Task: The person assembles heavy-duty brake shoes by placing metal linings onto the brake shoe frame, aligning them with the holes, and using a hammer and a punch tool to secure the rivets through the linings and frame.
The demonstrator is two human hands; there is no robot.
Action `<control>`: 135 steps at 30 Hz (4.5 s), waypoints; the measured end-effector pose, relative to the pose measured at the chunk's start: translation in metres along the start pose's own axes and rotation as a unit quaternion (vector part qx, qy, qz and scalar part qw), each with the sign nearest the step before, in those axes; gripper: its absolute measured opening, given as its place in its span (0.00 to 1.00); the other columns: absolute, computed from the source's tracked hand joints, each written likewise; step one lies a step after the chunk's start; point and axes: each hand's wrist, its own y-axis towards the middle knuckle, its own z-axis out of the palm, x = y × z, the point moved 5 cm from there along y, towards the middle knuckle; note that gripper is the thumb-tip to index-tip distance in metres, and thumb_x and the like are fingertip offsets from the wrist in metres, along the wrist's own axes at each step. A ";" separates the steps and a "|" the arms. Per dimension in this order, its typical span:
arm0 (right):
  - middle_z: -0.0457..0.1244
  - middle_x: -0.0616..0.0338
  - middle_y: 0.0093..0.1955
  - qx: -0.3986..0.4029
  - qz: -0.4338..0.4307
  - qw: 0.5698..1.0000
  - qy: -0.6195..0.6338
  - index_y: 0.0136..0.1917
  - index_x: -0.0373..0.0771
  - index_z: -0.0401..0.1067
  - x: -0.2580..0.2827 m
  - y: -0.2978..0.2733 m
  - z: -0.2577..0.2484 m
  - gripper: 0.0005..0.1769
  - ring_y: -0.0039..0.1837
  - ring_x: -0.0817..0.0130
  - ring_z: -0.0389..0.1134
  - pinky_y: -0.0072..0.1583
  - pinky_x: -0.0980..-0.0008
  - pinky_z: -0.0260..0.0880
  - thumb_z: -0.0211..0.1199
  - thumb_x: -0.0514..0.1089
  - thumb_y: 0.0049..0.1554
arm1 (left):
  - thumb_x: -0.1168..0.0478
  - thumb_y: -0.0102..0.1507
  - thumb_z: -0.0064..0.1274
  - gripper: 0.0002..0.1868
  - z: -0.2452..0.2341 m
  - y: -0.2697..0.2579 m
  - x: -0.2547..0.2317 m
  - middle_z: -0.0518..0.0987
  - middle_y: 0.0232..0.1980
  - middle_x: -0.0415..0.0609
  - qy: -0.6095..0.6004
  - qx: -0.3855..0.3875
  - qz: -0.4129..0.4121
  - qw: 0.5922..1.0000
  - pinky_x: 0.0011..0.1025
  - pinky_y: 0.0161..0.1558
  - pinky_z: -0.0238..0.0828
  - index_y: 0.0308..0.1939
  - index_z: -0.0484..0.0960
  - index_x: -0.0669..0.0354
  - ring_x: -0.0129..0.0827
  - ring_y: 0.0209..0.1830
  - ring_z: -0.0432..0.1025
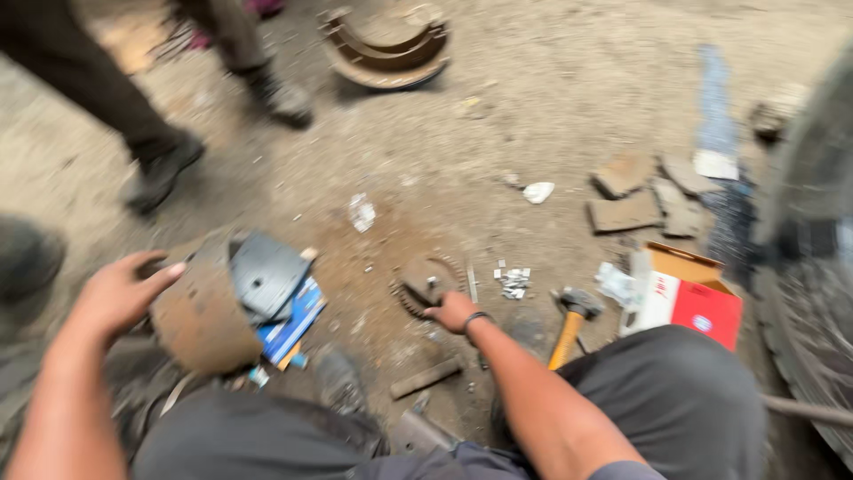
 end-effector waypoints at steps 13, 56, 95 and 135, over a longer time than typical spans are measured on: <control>0.72 0.54 0.39 0.100 0.091 0.984 0.113 0.50 0.30 0.77 0.027 -0.030 -0.003 0.26 0.41 0.67 0.76 0.45 0.66 0.74 0.67 0.58 0.56 | 0.45 0.59 0.63 0.38 0.135 0.030 0.142 0.77 0.64 0.67 -0.044 -0.052 -0.255 0.965 0.48 0.65 0.66 0.66 0.75 0.63 0.59 0.66 0.70; 0.70 0.43 0.50 -0.138 -0.067 0.958 0.240 0.58 0.30 0.73 0.228 0.005 -0.098 0.37 0.51 0.57 0.72 0.54 0.59 0.75 0.62 0.69 0.58 | 0.64 0.64 0.53 0.12 0.157 0.054 -0.086 0.75 0.24 0.53 -0.396 -0.290 -0.067 0.869 0.42 0.29 0.60 0.27 0.79 0.69 0.33 0.25 0.65; 0.40 0.33 0.82 -0.020 -0.131 0.897 -0.421 0.78 0.25 0.44 0.177 -0.041 0.011 0.44 0.83 0.41 0.37 0.78 0.44 0.35 0.54 0.51 0.59 | 0.57 0.51 0.67 0.31 0.319 0.042 0.084 0.80 0.54 0.73 -0.305 -0.193 -0.404 0.840 0.42 0.58 0.71 0.50 0.77 0.78 0.60 0.54 0.76; 0.47 0.30 0.79 -0.091 -0.176 0.888 -0.414 0.76 0.23 0.51 0.154 -0.031 0.027 0.39 0.81 0.37 0.45 0.77 0.44 0.44 0.52 0.46 0.58 | 0.62 0.63 0.53 0.27 0.277 0.019 0.099 0.75 0.60 0.66 -0.336 -0.182 -0.601 0.702 0.51 0.55 0.68 0.64 0.68 0.70 0.58 0.55 0.74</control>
